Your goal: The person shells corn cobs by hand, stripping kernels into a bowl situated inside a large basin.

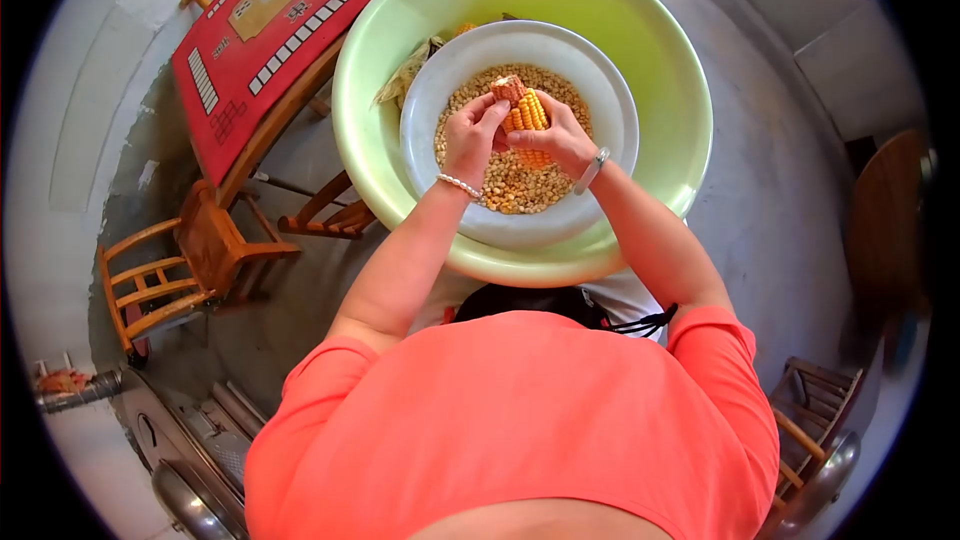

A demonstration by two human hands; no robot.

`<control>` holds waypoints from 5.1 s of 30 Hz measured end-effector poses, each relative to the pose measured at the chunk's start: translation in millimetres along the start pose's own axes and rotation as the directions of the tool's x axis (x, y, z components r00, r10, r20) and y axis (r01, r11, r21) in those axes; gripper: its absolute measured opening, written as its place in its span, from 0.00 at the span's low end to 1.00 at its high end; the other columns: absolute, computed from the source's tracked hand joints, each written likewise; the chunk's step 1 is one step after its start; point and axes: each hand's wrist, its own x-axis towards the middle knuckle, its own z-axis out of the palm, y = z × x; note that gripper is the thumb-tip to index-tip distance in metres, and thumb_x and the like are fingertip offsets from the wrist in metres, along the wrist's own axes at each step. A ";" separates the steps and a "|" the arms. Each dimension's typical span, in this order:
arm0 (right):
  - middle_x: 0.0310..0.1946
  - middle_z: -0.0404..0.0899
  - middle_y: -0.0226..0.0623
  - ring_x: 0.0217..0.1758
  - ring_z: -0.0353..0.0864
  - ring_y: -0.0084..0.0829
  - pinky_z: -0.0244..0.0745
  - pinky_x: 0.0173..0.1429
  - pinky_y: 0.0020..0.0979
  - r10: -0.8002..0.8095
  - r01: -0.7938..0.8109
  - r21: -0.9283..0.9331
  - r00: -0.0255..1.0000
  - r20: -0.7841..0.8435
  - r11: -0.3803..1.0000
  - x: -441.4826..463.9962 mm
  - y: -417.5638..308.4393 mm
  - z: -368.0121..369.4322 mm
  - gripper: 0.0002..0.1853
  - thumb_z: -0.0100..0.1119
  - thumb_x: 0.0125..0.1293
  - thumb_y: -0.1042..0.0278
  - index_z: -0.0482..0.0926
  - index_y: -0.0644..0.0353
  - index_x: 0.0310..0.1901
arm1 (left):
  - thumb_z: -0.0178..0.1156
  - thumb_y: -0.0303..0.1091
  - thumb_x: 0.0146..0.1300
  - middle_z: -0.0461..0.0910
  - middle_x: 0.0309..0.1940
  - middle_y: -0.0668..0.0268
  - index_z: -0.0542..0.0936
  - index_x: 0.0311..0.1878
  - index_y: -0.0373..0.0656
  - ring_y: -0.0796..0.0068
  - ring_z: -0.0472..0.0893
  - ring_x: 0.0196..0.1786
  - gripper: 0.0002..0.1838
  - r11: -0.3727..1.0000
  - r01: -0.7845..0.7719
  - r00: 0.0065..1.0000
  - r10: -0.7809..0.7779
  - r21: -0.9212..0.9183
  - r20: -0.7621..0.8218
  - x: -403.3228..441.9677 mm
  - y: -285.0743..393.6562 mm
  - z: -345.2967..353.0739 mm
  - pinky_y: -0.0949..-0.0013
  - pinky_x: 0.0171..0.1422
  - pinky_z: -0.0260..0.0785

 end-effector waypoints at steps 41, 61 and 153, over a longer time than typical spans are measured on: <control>0.36 0.80 0.46 0.40 0.81 0.43 0.74 0.46 0.38 -0.148 0.159 -0.691 0.986 0.076 0.705 -1.1 -6.4 -10.5 0.35 0.72 0.40 0.57 0.71 0.56 0.54 | 0.65 0.35 0.58 0.78 0.31 0.72 0.77 0.51 0.35 0.89 0.71 0.24 0.20 0.962 -0.238 0.971 0.236 0.130 0.036 2.1 -6.0 -5.9 0.83 0.23 0.63; 0.38 0.81 0.43 0.42 0.81 0.36 0.75 0.48 0.34 -0.118 0.147 -0.609 0.989 0.087 0.779 -0.2 -2.9 -13.1 0.34 0.71 0.42 0.60 0.72 0.58 0.53 | 0.56 0.35 0.67 0.80 0.38 0.68 0.77 0.55 0.41 0.84 0.77 0.38 0.16 0.902 -0.368 0.930 0.360 0.225 0.076 3.9 -17.2 -10.2 0.78 0.40 0.73; 0.40 0.79 0.42 0.45 0.79 0.43 0.74 0.49 0.40 -0.077 0.058 -0.948 0.996 0.035 0.312 -3.5 -3.6 -5.0 0.29 0.63 0.41 0.61 0.72 0.54 0.51 | 0.64 0.39 0.60 0.78 0.27 0.68 0.78 0.45 0.36 0.83 0.74 0.21 0.17 0.977 -0.004 0.999 -0.003 0.213 0.032 10.7 -17.1 -13.7 0.80 0.23 0.68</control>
